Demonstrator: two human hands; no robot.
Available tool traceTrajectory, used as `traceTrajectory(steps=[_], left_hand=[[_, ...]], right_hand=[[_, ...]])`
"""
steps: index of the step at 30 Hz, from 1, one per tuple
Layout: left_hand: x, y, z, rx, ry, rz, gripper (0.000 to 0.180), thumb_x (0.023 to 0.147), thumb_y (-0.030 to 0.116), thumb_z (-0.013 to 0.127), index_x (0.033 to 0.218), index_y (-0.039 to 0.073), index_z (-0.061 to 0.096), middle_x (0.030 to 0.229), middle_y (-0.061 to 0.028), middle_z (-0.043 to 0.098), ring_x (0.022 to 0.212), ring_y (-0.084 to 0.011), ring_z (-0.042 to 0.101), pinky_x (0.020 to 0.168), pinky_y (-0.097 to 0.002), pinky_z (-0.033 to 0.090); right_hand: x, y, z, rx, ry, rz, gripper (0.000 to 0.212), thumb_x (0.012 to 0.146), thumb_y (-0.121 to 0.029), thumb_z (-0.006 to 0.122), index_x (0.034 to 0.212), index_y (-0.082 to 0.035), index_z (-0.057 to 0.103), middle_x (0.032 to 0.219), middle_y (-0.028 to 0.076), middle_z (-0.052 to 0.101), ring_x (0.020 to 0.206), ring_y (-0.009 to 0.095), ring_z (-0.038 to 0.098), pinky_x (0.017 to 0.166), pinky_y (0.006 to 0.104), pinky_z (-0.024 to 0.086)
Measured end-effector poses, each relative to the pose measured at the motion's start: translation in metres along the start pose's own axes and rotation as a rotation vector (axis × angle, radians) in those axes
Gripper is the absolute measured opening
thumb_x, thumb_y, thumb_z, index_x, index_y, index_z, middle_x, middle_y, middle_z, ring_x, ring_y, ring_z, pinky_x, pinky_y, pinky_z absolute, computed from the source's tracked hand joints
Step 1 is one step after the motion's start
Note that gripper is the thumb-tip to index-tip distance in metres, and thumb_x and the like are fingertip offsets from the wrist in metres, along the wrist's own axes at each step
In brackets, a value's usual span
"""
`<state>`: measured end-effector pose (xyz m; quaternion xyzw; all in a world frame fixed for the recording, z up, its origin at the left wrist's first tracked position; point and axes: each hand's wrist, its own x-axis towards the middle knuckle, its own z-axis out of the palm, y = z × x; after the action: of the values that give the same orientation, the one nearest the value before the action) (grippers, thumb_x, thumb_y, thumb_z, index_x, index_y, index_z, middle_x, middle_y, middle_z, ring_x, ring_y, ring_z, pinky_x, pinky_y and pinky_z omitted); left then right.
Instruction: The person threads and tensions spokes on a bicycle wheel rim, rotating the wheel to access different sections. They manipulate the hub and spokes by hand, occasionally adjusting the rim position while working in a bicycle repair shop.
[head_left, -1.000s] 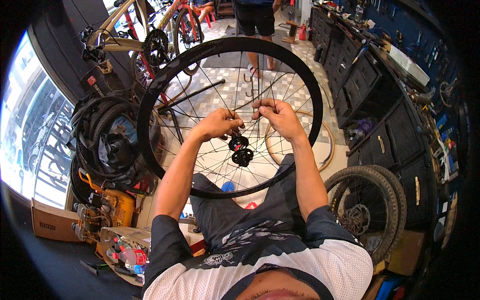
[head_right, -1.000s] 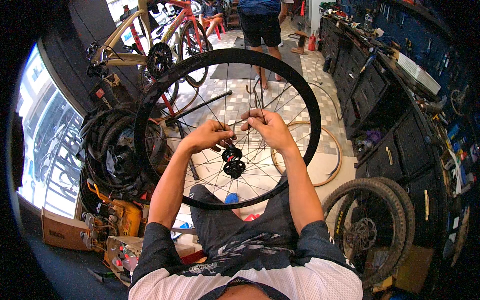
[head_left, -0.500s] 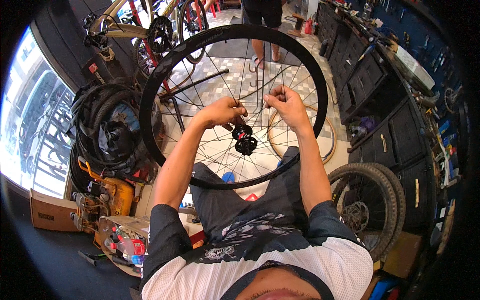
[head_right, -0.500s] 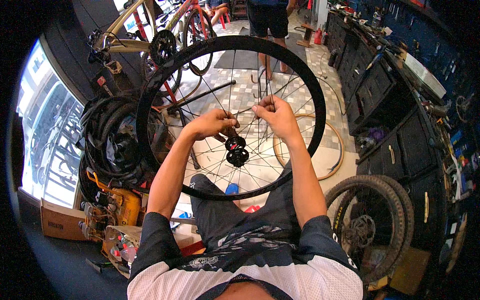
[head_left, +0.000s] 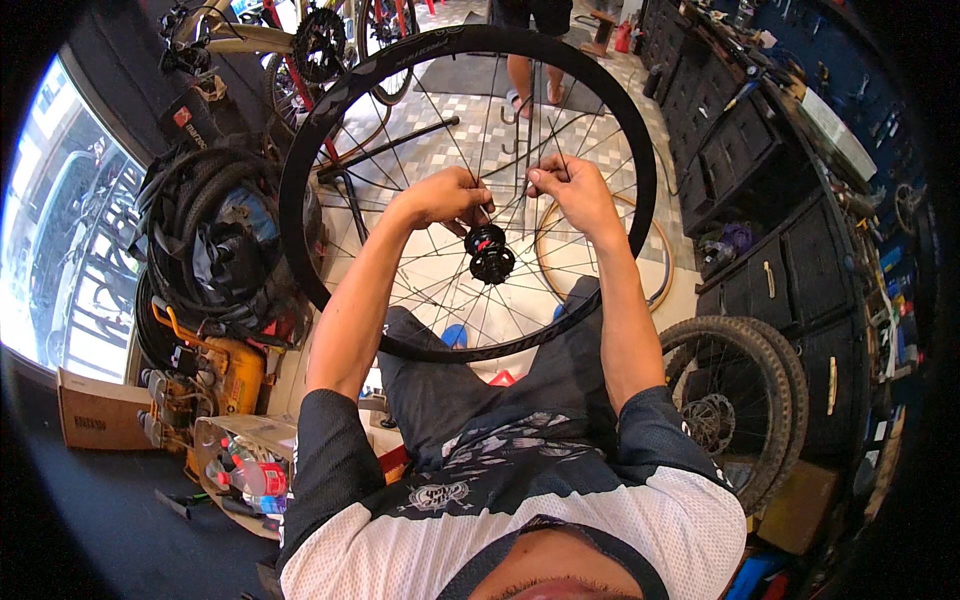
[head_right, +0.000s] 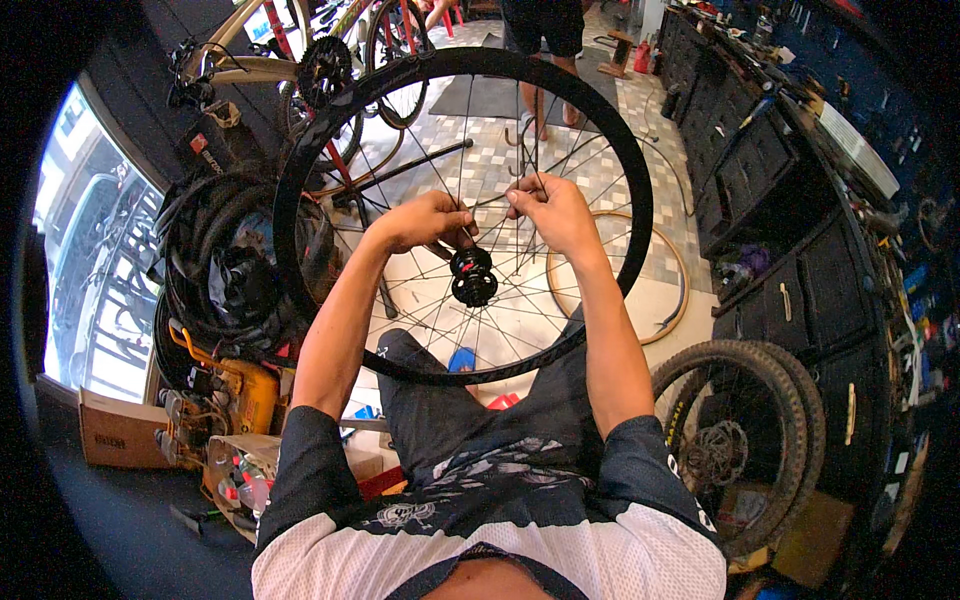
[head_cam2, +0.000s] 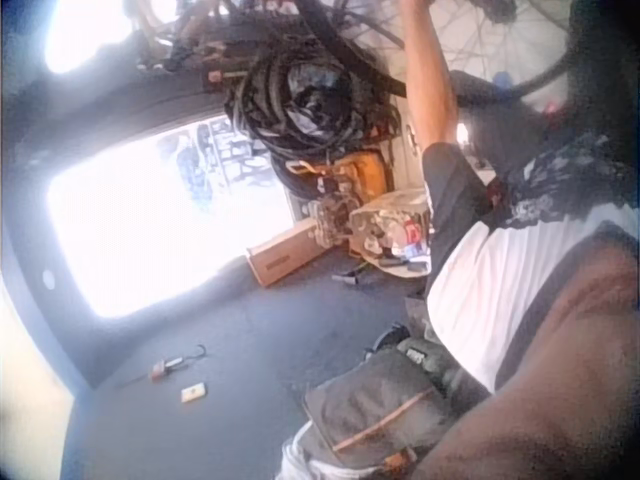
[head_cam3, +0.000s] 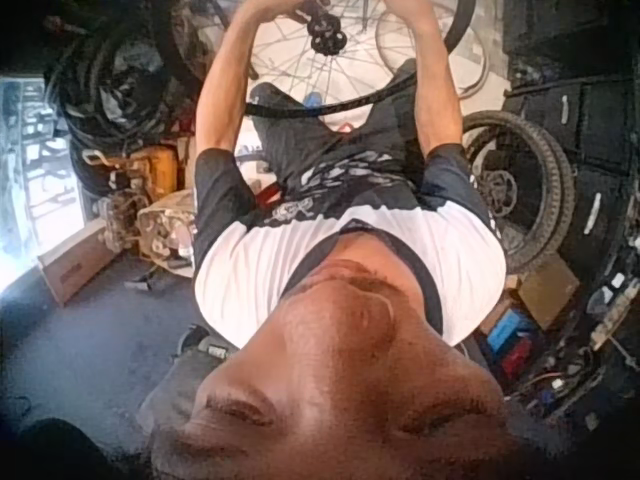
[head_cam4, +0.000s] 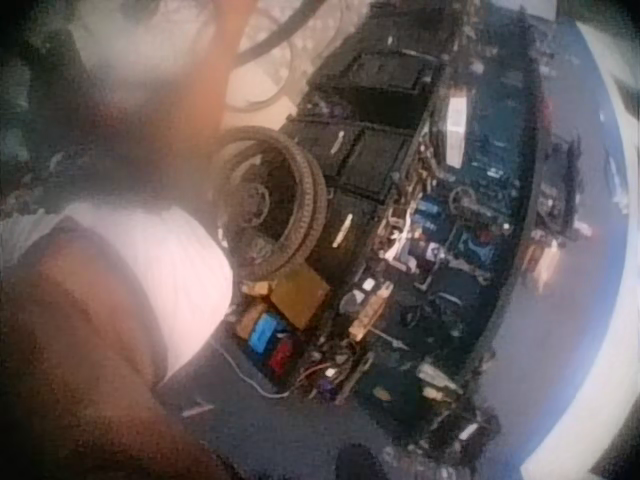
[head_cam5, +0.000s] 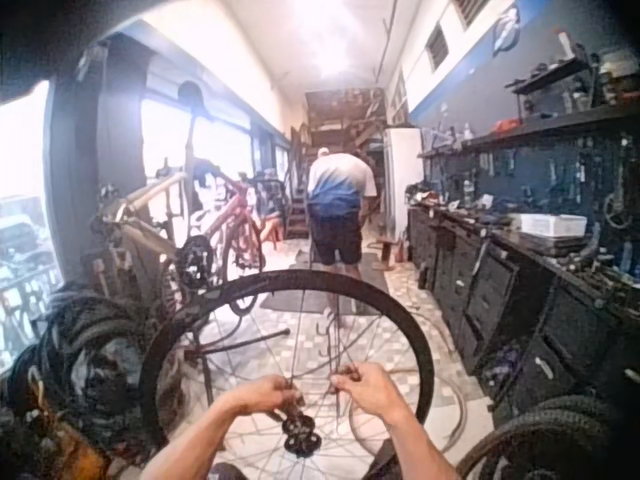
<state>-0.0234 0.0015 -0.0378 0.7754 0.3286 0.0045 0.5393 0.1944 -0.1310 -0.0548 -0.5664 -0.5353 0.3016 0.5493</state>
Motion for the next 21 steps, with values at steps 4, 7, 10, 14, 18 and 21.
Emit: traceTrajectory(steps=[4, 7, 10, 14, 18, 21], left_hand=[[0.002, -0.001, 0.000, -0.010, 0.000, -0.005, 0.034, 0.109, 0.031, 0.058, 0.110, 0.000, 0.072, 0.099, -0.0107, 0.077, 0.089, -0.0185, 0.075, 0.077, -0.0380, 0.065], [0.006, -0.002, -0.001, -0.022, 0.000, -0.007, 0.033, 0.109, 0.030, 0.058, 0.110, 0.000, 0.072, 0.099, -0.0104, 0.077, 0.087, -0.0181, 0.075, 0.075, -0.0377, 0.065], [0.008, -0.003, -0.004, -0.011, -0.008, -0.009, 0.032, 0.107, 0.030, 0.061, 0.112, 0.000, 0.071, 0.103, -0.0094, 0.077, 0.096, -0.0180, 0.074, 0.079, -0.0387, 0.064], [0.009, -0.005, 0.003, -0.212, 0.050, 0.064, 0.030, 0.101, 0.030, 0.071, 0.115, 0.003, 0.072, 0.110, -0.0067, 0.076, 0.106, -0.0165, 0.070, 0.088, -0.0370, 0.059], [0.017, -0.014, 0.005, -0.498, 0.054, 0.086, 0.034, 0.095, 0.029, 0.079, 0.116, 0.003, 0.074, 0.106, -0.0050, 0.075, 0.095, -0.0143, 0.066, 0.084, -0.0319, 0.052], [0.025, -0.017, 0.008, -0.613, 0.068, 0.122, 0.035, 0.092, 0.027, 0.082, 0.109, -0.002, 0.074, 0.096, -0.0056, 0.071, 0.080, -0.0136, 0.060, 0.075, -0.0305, 0.047]], right_hand=[[0.004, 0.007, 0.005, -0.041, 0.059, 0.007, 0.017, 0.099, -0.013, 0.074, 0.101, 0.003, 0.068, 0.084, 0.007, 0.074, 0.078, 0.012, 0.070, 0.076, 0.0276, 0.054], [0.008, 0.020, 0.009, -0.031, 0.107, -0.032, 0.019, 0.097, -0.016, 0.075, 0.100, 0.002, 0.069, 0.081, 0.007, 0.074, 0.074, 0.012, 0.068, 0.071, 0.0277, 0.052], [0.013, 0.024, 0.014, 0.007, 0.113, -0.070, 0.022, 0.097, -0.018, 0.076, 0.102, 0.002, 0.068, 0.081, 0.008, 0.075, 0.073, 0.012, 0.068, 0.071, 0.0275, 0.052], [0.017, 0.024, 0.020, 0.097, 0.064, -0.035, 0.024, 0.098, -0.018, 0.075, 0.107, 0.003, 0.066, 0.083, 0.010, 0.076, 0.077, 0.013, 0.071, 0.074, 0.0276, 0.053], [0.021, 0.010, 0.028, 0.156, 0.023, -0.003, 0.025, 0.098, -0.018, 0.075, 0.109, 0.004, 0.066, 0.083, 0.011, 0.076, 0.079, 0.014, 0.073, 0.075, 0.0268, 0.053], [0.028, 0.010, 0.030, 0.184, 0.001, -0.017, 0.025, 0.099, -0.017, 0.074, 0.112, 0.003, 0.066, 0.085, 0.010, 0.075, 0.079, 0.013, 0.072, 0.076, 0.0267, 0.053]])
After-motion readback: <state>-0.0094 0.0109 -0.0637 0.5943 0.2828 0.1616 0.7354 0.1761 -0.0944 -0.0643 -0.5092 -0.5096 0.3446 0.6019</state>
